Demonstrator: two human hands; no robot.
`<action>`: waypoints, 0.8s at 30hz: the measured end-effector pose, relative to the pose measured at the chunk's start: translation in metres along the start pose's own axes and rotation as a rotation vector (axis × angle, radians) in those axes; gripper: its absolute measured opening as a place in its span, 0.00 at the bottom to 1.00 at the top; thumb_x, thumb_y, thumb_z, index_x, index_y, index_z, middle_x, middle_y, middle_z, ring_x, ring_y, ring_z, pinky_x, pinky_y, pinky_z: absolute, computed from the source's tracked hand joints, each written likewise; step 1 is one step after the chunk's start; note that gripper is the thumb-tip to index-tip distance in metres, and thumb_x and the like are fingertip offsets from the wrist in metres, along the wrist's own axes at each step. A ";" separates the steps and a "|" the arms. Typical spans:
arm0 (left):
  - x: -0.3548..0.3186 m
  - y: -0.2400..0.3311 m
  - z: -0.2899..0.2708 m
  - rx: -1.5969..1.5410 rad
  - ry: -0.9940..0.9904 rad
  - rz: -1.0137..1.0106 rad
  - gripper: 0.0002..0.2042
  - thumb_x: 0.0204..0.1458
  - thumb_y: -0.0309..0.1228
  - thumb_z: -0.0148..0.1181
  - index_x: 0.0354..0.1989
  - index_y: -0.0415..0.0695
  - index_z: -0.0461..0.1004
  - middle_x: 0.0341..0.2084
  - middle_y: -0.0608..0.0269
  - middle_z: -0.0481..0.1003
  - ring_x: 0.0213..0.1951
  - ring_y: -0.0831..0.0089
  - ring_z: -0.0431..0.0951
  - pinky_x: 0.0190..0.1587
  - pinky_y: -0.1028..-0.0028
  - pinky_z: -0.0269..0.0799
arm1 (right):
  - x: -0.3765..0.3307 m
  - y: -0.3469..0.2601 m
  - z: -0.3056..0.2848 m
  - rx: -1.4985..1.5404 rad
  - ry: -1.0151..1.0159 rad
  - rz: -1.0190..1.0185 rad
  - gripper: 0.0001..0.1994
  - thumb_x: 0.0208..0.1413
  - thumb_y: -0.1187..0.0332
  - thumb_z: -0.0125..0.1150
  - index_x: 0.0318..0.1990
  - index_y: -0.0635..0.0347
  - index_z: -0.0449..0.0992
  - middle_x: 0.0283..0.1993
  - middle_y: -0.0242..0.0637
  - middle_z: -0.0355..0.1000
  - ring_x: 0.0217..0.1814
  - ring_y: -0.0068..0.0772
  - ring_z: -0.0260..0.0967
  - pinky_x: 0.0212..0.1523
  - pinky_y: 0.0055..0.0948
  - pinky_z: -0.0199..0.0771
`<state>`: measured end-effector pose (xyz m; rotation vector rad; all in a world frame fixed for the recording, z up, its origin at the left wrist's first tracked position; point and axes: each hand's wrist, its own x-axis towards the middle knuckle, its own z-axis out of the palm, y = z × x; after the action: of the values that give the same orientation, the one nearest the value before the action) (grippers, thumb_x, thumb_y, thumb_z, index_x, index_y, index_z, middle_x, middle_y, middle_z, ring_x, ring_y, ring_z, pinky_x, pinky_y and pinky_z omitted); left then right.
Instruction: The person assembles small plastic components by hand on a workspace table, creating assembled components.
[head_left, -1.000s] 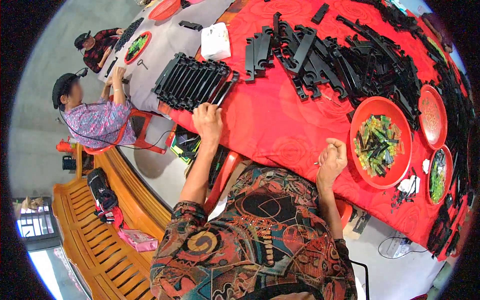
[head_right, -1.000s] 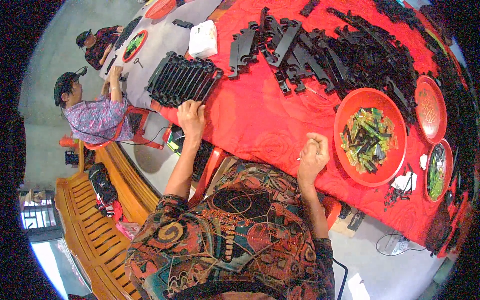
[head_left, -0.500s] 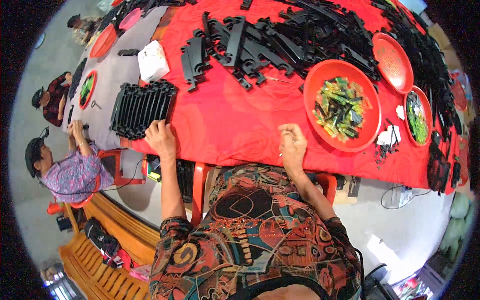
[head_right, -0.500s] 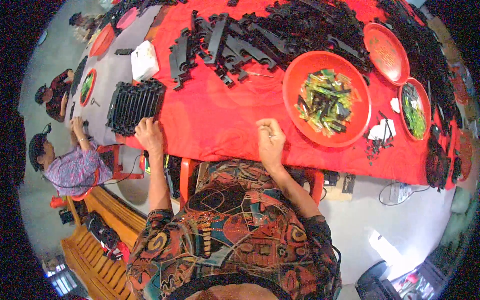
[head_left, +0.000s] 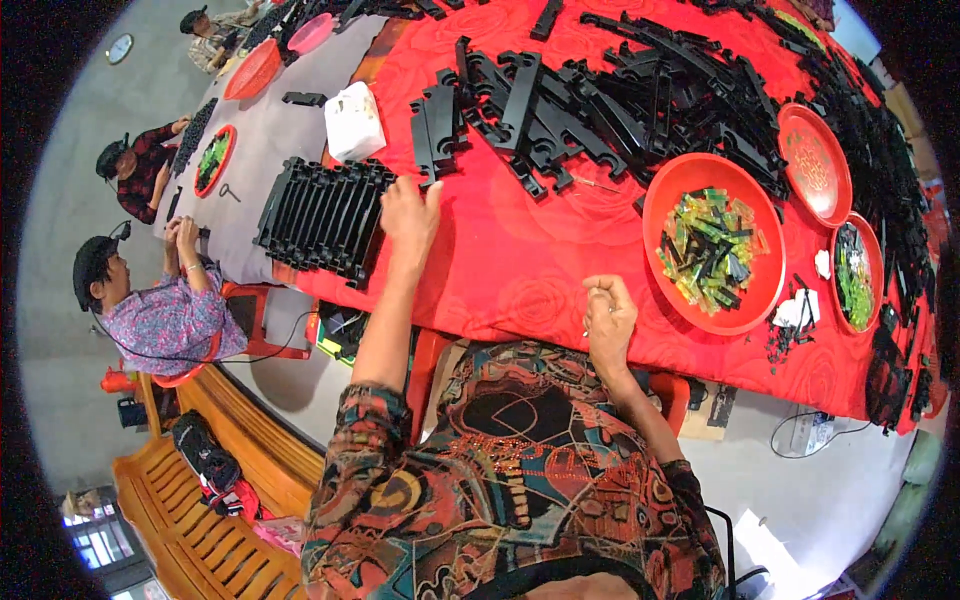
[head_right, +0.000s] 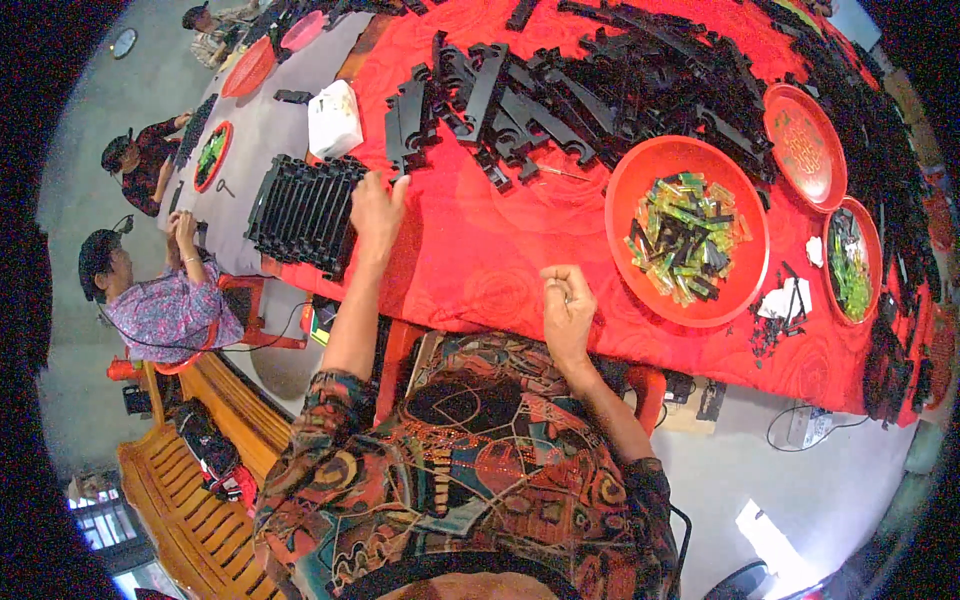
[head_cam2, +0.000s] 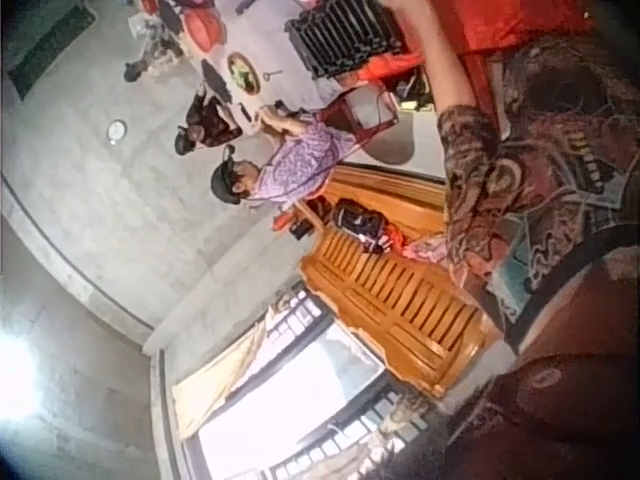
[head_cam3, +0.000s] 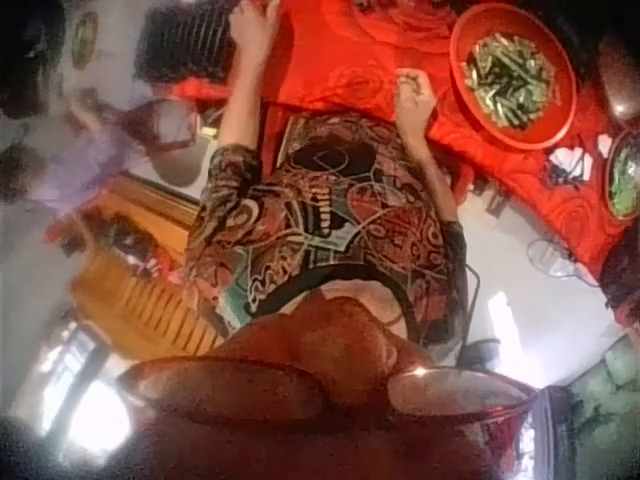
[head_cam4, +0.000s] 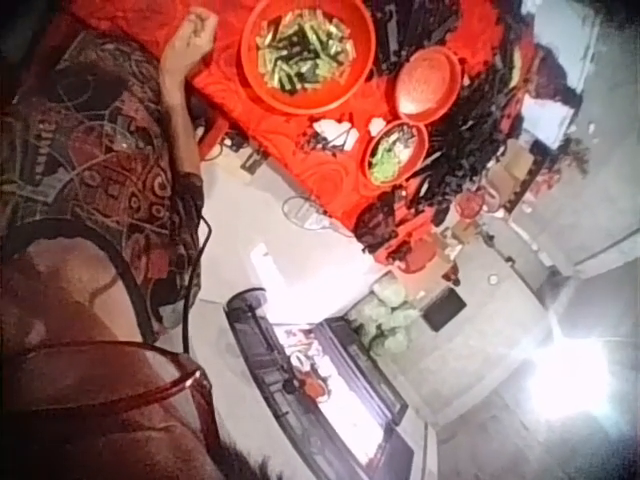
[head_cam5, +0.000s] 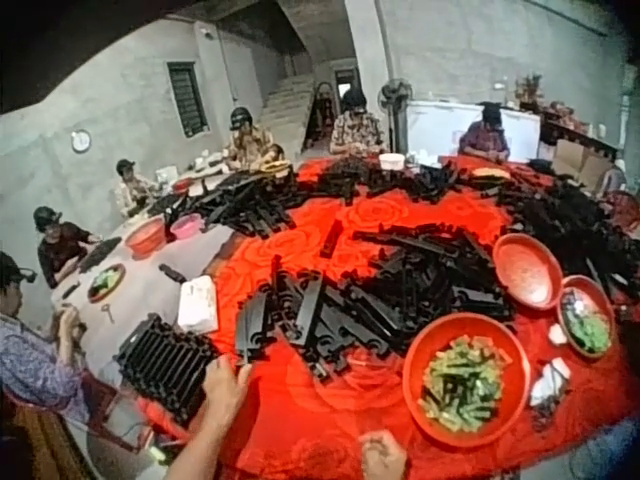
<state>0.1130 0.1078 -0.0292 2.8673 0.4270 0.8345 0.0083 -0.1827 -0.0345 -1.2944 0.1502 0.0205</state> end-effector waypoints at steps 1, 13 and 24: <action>0.004 0.005 0.010 0.038 -0.028 -0.027 0.24 0.44 0.50 0.60 0.34 0.38 0.67 0.30 0.47 0.71 0.37 0.50 0.72 0.36 0.57 0.70 | -0.001 -0.002 -0.001 -0.038 0.004 -0.008 0.04 0.53 0.77 0.46 0.34 0.63 0.69 0.22 0.20 0.58 0.21 0.09 0.49 0.20 0.15 0.48; 0.001 -0.013 -0.014 -1.161 -0.258 -0.734 0.12 0.54 0.36 0.53 0.24 0.41 0.69 0.14 0.69 0.65 0.15 0.81 0.64 0.17 0.78 0.58 | -0.005 -0.012 -0.006 -0.091 0.036 -0.096 0.04 0.54 0.78 0.46 0.34 0.63 0.69 0.22 0.22 0.58 0.23 0.10 0.51 0.22 0.16 0.51; -0.091 0.036 -0.054 -0.451 -0.126 0.371 0.17 0.43 0.20 0.61 0.44 0.35 0.70 0.38 0.47 0.68 0.40 0.52 0.70 0.42 0.63 0.68 | -0.010 -0.070 -0.027 -0.312 0.042 -0.182 0.05 0.54 0.77 0.48 0.35 0.63 0.70 0.22 0.21 0.61 0.23 0.11 0.53 0.23 0.16 0.53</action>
<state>0.0188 0.0483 -0.0223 2.5761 -0.2848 0.6821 0.0023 -0.2274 0.0270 -1.6163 0.0659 -0.1436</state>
